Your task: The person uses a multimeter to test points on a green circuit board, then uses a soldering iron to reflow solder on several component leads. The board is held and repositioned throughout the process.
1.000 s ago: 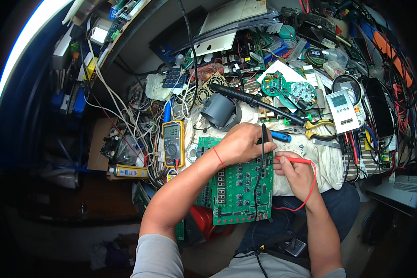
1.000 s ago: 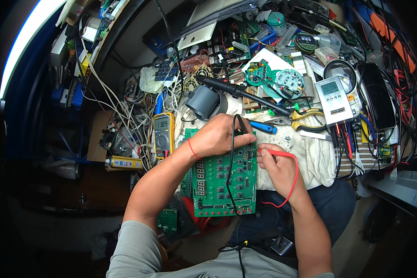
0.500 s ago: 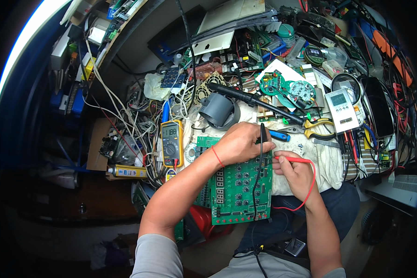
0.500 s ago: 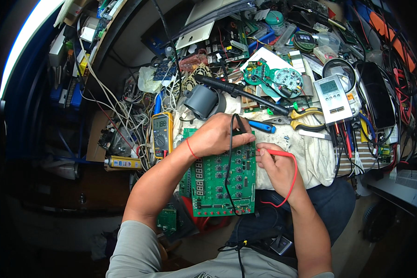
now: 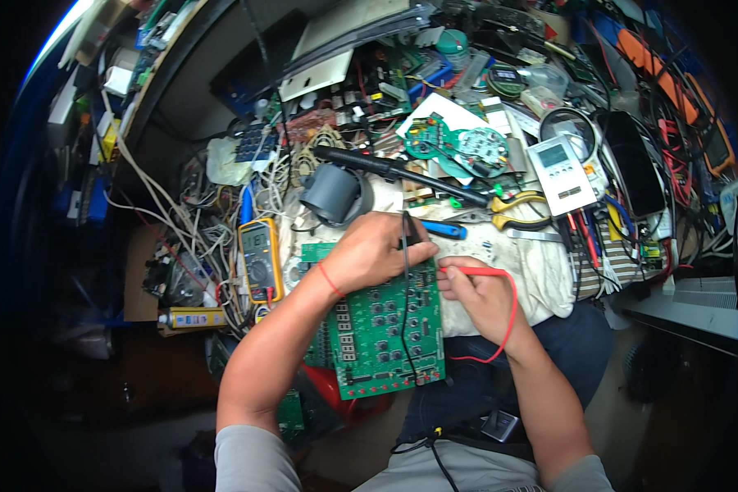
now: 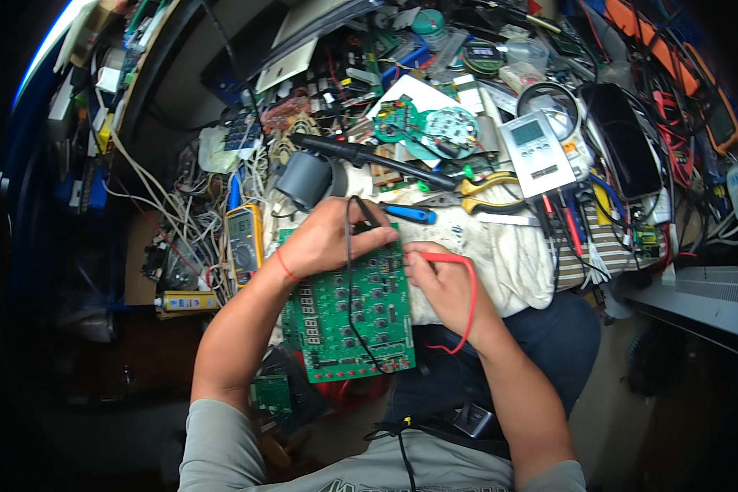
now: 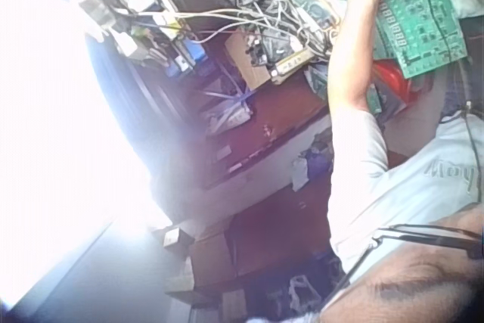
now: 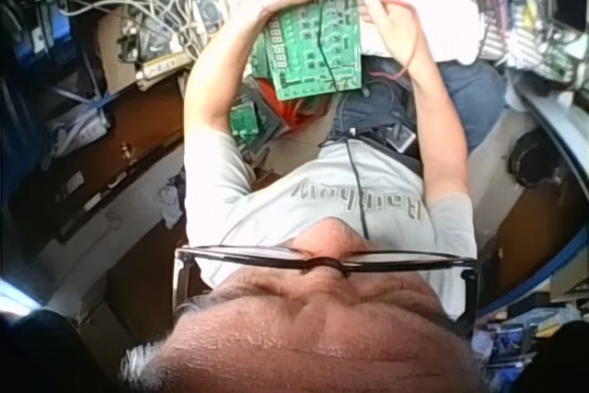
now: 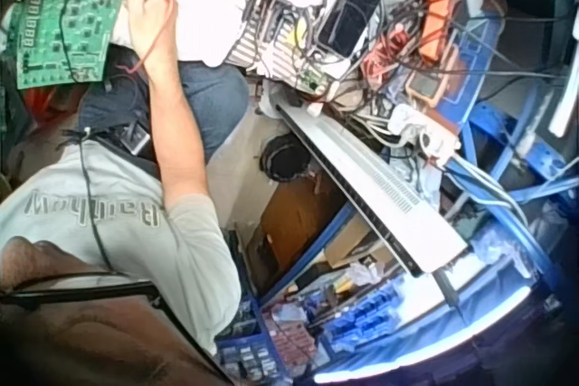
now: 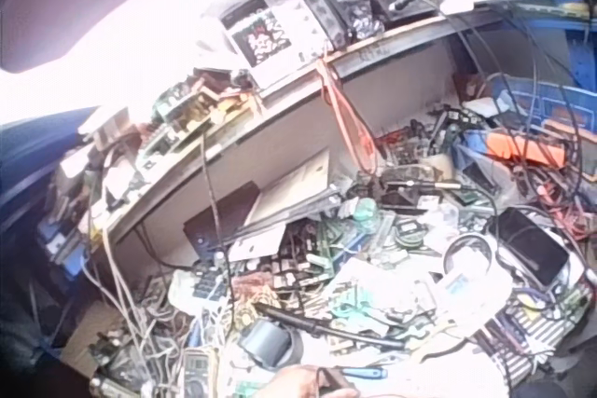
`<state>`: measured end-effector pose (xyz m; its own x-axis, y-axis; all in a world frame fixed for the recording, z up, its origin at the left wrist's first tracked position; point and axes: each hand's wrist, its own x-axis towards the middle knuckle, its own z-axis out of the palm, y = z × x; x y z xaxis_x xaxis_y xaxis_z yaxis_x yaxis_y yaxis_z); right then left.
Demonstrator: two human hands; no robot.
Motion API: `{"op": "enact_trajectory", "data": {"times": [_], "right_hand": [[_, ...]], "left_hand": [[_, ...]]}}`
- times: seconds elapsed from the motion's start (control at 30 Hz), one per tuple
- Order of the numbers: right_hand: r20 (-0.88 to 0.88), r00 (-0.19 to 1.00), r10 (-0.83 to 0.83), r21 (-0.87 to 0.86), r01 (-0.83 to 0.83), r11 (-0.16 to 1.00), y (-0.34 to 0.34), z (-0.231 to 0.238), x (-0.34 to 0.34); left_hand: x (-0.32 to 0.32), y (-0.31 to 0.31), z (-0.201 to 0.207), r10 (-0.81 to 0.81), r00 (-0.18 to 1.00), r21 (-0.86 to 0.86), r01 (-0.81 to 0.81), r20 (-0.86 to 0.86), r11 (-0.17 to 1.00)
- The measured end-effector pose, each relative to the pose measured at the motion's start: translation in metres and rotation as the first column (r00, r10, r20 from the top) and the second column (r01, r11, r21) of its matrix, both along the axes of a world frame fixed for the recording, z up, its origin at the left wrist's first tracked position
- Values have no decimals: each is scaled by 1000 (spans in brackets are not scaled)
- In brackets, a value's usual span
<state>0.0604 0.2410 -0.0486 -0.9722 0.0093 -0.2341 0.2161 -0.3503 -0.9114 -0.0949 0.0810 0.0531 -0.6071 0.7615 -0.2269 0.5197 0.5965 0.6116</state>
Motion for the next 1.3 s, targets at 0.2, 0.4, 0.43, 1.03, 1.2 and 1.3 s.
{"op": "enact_trajectory", "data": {"times": [0.2, 0.4, 0.43, 1.03, 1.2, 1.3], "right_hand": [[-9, 999, 34, 26, -34, 999, 1, -4, -2], [-15, 998, 67, 84, -65, 994, 1, -11, -3], [-17, 997, 70, 94, -68, 993, 1, -11, -4], [-8, 998, 68, 112, -67, 991, 2, -5, -3], [1, 999, 36, 44, -36, 998, 1, -1, -2], [12, 999, 35, 11, -35, 999, 1, -1, -2]], "left_hand": [[1, -2, 8, 19, 996, -28, -16, 86, 999], [-1, -1, 8, -89, 995, -60, 92, 51, 994], [-1, -1, 8, -108, 994, -46, 109, 36, 993], [0, -2, 7, -122, 992, -41, 122, 14, 992], [-1, -5, 1, -131, 991, -60, 129, -30, 990], [-1, -5, -3, -131, 989, 50, 135, -71, 990]]}}
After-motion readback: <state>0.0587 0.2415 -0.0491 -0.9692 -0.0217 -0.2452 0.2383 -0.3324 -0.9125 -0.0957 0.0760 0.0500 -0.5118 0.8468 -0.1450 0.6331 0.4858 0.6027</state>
